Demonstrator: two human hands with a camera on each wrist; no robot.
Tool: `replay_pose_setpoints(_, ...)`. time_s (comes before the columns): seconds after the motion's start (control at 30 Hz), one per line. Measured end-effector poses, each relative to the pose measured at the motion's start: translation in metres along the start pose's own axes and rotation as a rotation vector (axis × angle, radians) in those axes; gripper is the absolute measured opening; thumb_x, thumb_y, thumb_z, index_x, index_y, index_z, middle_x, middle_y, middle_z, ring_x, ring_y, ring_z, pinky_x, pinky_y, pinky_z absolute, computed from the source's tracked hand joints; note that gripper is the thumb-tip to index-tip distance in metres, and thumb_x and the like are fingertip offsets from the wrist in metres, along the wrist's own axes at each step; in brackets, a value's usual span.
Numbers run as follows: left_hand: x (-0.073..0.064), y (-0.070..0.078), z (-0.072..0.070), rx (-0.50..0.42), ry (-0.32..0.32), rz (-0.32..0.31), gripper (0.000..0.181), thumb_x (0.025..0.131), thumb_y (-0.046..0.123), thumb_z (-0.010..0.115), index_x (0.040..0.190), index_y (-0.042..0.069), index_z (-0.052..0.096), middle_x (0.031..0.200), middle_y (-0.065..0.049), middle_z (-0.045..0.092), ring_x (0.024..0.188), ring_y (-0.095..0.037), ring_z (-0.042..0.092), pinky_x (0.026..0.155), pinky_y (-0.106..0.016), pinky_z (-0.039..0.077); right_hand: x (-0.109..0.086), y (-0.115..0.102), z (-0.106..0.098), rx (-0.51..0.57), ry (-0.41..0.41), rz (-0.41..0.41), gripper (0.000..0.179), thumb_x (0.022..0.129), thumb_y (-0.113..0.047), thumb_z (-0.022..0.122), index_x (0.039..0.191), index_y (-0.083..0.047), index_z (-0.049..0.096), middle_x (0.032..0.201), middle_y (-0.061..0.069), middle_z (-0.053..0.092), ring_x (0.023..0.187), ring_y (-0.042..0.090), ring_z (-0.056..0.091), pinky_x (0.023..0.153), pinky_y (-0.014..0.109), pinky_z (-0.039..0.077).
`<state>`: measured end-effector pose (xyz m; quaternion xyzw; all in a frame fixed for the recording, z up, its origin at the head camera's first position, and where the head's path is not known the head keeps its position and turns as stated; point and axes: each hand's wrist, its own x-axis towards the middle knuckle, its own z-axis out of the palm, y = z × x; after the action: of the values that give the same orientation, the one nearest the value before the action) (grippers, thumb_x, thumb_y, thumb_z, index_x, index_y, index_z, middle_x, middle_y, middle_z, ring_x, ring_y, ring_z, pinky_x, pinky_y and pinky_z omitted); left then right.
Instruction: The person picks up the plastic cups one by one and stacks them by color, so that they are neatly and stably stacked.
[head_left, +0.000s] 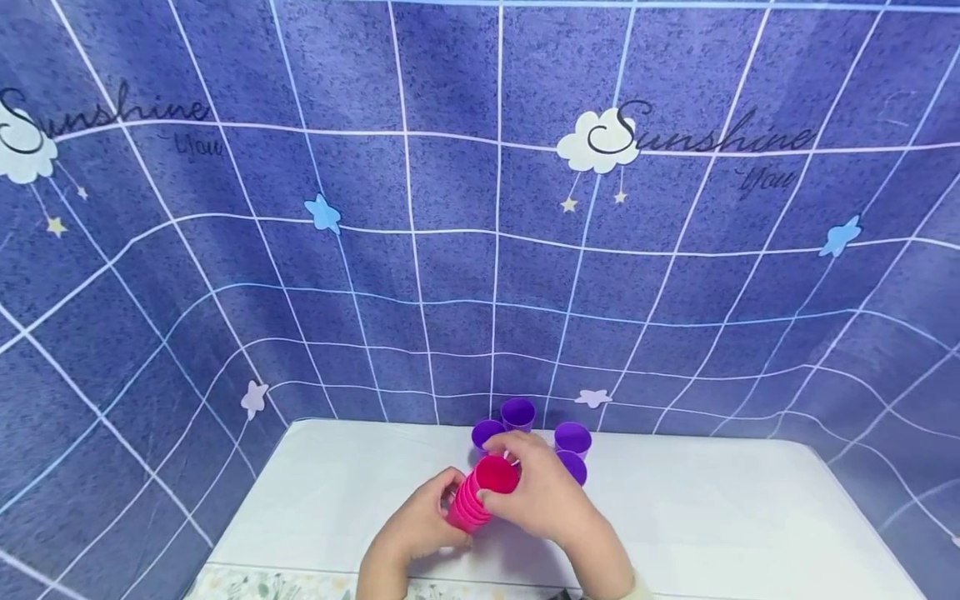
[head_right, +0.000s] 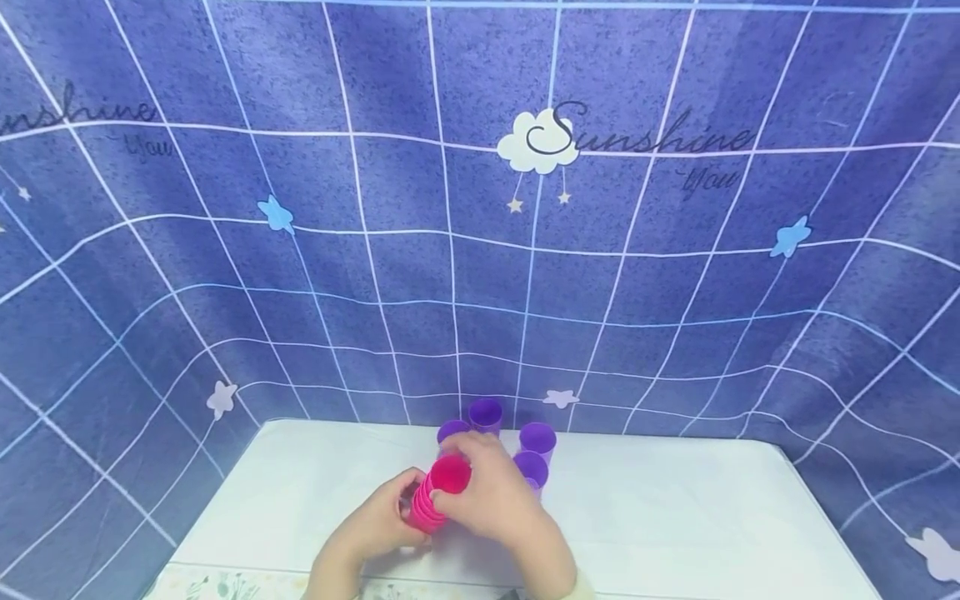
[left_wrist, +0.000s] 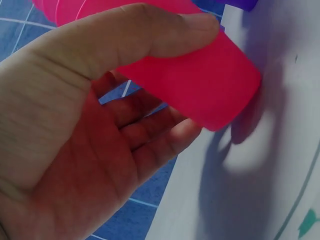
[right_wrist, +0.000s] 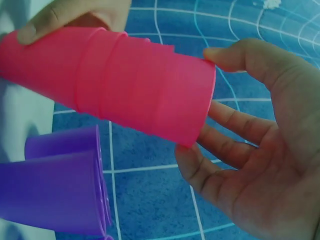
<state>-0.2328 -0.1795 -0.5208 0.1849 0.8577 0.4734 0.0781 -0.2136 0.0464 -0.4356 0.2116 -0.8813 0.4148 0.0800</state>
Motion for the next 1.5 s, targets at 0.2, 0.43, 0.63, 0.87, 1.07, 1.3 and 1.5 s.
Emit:
replay_pose_setpoints(0.2, -0.001, 0.001, 0.001, -0.012, -0.013, 0.019, 0.064, 0.066, 0.004, 0.090, 0.120, 0.026, 0.064, 0.113, 0.008, 0.073, 0.107, -0.008, 0.066, 0.096, -0.031, 0.053, 0.000, -0.005, 0.013, -0.044, -0.042, -0.074, 0.052, 0.076, -0.029, 0.092, 0.123, -0.018, 0.073, 0.122, -0.005, 0.073, 0.118, 0.018, 0.063, 0.097, 0.037, 0.056)
replay_pose_setpoints(0.43, -0.004, -0.010, -0.002, -0.057, 0.015, 0.026, 0.072, 0.064, 0.001, 0.090, 0.131, 0.015, 0.067, 0.116, 0.002, 0.076, 0.108, -0.009, 0.068, 0.100, -0.027, 0.053, -0.001, -0.004, 0.006, 0.008, -0.097, -0.094, 0.061, 0.076, -0.051, 0.092, 0.125, -0.021, 0.072, 0.122, -0.010, 0.070, 0.118, 0.015, 0.061, 0.102, 0.039, 0.055)
replay_pose_setpoints(0.63, -0.012, -0.015, -0.010, -0.112, 0.049, -0.060, 0.074, 0.061, -0.003, 0.091, 0.130, 0.004, 0.065, 0.119, -0.008, 0.076, 0.114, -0.023, 0.070, 0.106, -0.040, 0.051, -0.004, 0.021, -0.032, 0.021, -0.062, -0.031, 0.060, 0.072, -0.047, 0.094, 0.123, -0.023, 0.073, 0.129, -0.006, 0.071, 0.135, 0.025, 0.058, 0.116, 0.057, 0.047)
replay_pose_setpoints(0.87, -0.014, -0.013, -0.014, -0.091, 0.044, -0.070, 0.075, 0.062, -0.007, 0.088, 0.132, -0.001, 0.063, 0.124, -0.016, 0.075, 0.120, -0.037, 0.070, 0.111, -0.061, 0.051, -0.008, 0.045, -0.064, -0.015, -0.039, 0.066, 0.055, 0.074, -0.022, 0.094, 0.124, -0.017, 0.072, 0.133, 0.004, 0.070, 0.134, 0.035, 0.061, 0.116, 0.061, 0.046)
replay_pose_setpoints(1.07, -0.017, -0.013, -0.016, -0.127, 0.001, -0.089, 0.078, 0.065, -0.005, 0.087, 0.138, -0.001, 0.058, 0.128, -0.017, 0.073, 0.122, -0.036, 0.070, 0.108, -0.052, 0.055, -0.009, 0.054, -0.064, -0.028, -0.029, 0.106, 0.059, 0.069, -0.011, 0.095, 0.123, -0.015, 0.072, 0.136, 0.008, 0.070, 0.135, 0.038, 0.058, 0.116, 0.063, 0.044)
replay_pose_setpoints(1.3, -0.023, -0.002, -0.024, -0.185, 0.046, -0.080, 0.107, 0.067, 0.010, 0.096, 0.159, 0.018, 0.043, 0.161, -0.013, 0.051, 0.156, -0.045, 0.036, 0.126, -0.067, 0.030, -0.008, 0.056, -0.046, -0.146, -0.058, 0.070, 0.072, 0.060, -0.011, 0.095, 0.127, -0.012, 0.071, 0.139, 0.009, 0.071, 0.150, 0.046, 0.046, 0.122, 0.079, 0.017)
replay_pose_setpoints(1.5, -0.031, 0.029, -0.032, -0.087, 0.161, -0.036, 0.116, 0.066, 0.031, 0.102, 0.162, 0.034, 0.037, 0.170, -0.008, 0.040, 0.161, -0.040, 0.031, 0.126, -0.069, 0.029, -0.007, 0.057, -0.034, -0.204, -0.094, 0.044, 0.075, 0.057, -0.007, 0.096, 0.128, -0.014, 0.071, 0.141, 0.008, 0.070, 0.151, 0.043, 0.046, 0.119, 0.086, 0.007)
